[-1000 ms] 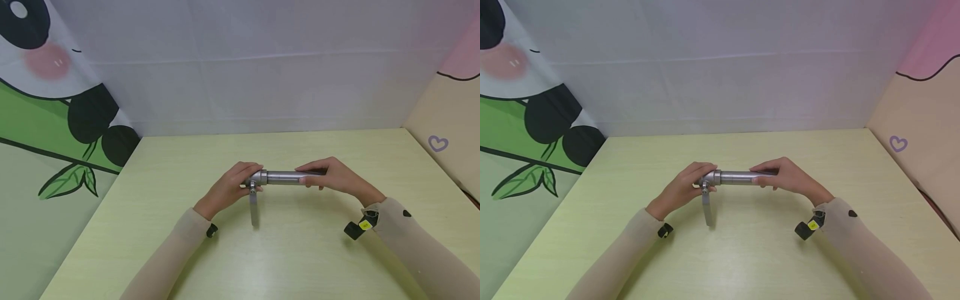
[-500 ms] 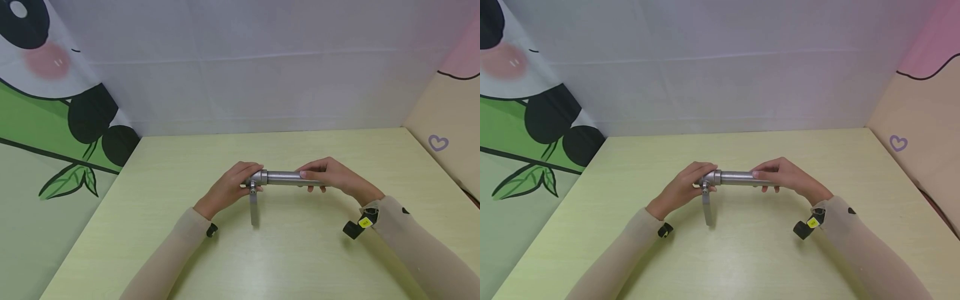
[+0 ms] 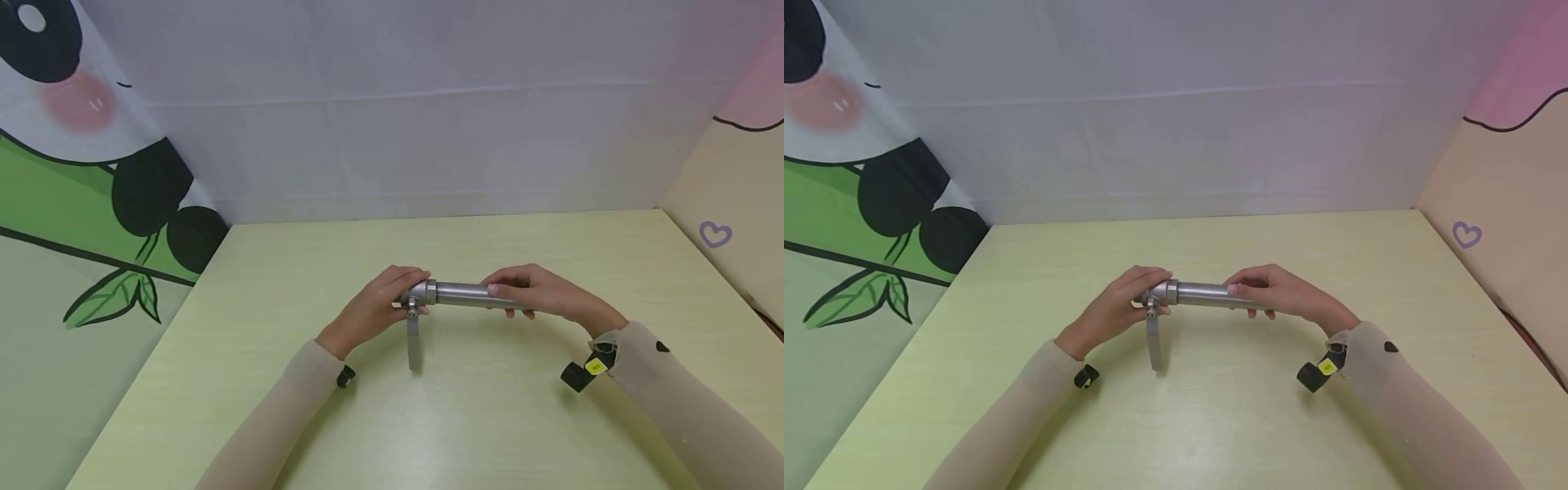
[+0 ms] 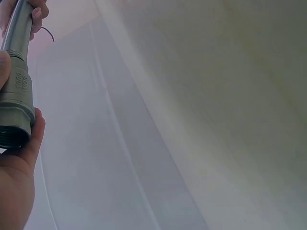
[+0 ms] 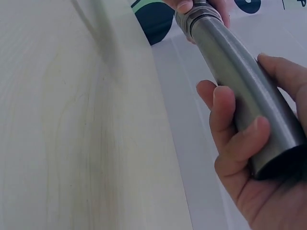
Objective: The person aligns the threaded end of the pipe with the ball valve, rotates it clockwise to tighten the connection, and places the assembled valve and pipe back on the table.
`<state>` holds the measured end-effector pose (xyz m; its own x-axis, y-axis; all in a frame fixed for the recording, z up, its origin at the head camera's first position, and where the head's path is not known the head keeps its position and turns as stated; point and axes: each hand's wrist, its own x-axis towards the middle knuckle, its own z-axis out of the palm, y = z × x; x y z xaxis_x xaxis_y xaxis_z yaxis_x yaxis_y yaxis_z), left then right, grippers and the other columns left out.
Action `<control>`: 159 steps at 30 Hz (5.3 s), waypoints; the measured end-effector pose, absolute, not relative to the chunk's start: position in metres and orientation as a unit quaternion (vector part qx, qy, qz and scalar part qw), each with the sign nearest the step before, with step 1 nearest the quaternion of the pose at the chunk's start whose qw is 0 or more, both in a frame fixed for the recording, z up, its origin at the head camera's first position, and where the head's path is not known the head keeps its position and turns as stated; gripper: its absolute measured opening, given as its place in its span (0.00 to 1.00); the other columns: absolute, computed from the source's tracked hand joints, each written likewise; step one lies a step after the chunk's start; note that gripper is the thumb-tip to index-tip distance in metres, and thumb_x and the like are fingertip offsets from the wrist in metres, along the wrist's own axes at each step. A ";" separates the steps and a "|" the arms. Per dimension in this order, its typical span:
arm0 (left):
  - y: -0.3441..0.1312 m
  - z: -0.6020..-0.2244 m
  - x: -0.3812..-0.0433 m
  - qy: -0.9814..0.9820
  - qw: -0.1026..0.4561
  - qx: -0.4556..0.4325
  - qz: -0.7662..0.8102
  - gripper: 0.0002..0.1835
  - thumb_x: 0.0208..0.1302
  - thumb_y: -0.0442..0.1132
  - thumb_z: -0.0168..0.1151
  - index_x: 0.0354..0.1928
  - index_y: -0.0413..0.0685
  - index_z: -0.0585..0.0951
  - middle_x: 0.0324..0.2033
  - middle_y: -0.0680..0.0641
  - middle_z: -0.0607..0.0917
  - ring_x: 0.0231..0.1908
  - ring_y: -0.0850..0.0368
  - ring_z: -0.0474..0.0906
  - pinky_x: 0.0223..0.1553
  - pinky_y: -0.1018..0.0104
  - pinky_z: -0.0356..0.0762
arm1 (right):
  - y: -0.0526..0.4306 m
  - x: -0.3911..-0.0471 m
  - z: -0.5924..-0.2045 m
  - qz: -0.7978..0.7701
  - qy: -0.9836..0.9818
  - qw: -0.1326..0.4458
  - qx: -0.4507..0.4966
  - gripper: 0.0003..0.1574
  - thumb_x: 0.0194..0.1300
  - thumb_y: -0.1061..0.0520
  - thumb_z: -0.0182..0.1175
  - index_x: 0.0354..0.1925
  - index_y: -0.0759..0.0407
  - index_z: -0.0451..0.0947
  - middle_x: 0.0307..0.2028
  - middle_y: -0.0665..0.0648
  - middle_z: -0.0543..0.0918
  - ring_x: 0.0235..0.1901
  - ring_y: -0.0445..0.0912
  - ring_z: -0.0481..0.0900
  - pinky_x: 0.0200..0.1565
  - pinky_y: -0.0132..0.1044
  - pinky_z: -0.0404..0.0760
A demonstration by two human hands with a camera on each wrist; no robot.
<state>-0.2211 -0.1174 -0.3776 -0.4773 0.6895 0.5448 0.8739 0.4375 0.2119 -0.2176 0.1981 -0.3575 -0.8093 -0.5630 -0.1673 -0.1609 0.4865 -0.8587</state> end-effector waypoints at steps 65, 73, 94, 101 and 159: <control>-0.120 -0.379 -0.220 -0.819 0.194 -0.482 -0.243 0.32 0.52 0.40 0.74 0.60 0.44 0.75 0.53 0.46 0.79 0.52 0.55 0.76 0.56 0.71 0.78 | 0.200 -0.218 -0.366 -0.487 0.803 0.239 -0.245 0.29 0.58 0.57 0.68 0.55 0.51 0.68 0.48 0.61 0.74 0.43 0.54 0.74 0.40 0.41 0.79; -0.121 -0.379 -0.220 -0.820 0.195 -0.482 -0.239 0.31 0.52 0.40 0.73 0.60 0.43 0.75 0.53 0.46 0.79 0.52 0.55 0.76 0.55 0.71 0.78 | 0.195 -0.215 -0.367 -0.482 0.818 0.174 -0.262 0.26 0.55 0.58 0.71 0.50 0.51 0.72 0.45 0.58 0.79 0.42 0.54 0.78 0.43 0.40 0.80; -0.122 -0.380 -0.220 -0.823 0.192 -0.477 -0.240 0.31 0.53 0.40 0.73 0.60 0.43 0.75 0.53 0.46 0.79 0.52 0.55 0.76 0.54 0.71 0.79 | 0.199 -0.220 -0.364 -0.485 0.825 0.205 -0.205 0.25 0.61 0.51 0.67 0.57 0.51 0.79 0.40 0.65 0.84 0.36 0.63 0.81 0.33 0.49 0.85; -0.121 -0.381 -0.220 -0.824 0.195 -0.473 -0.242 0.31 0.53 0.42 0.72 0.60 0.44 0.75 0.53 0.47 0.79 0.52 0.57 0.76 0.55 0.71 0.78 | 0.200 -0.222 -0.363 -0.520 0.797 0.236 -0.197 0.24 0.66 0.52 0.61 0.58 0.58 0.78 0.41 0.60 0.86 0.32 0.59 0.83 0.27 0.43 0.81; -0.114 -0.391 -0.222 -0.826 0.195 -0.472 -0.240 0.31 0.53 0.41 0.73 0.60 0.43 0.75 0.54 0.46 0.79 0.53 0.55 0.76 0.54 0.69 0.79 | 0.200 -0.221 -0.372 -0.419 0.856 0.152 -0.262 0.26 0.63 0.49 0.66 0.59 0.49 0.77 0.40 0.60 0.84 0.31 0.55 0.78 0.25 0.40 0.81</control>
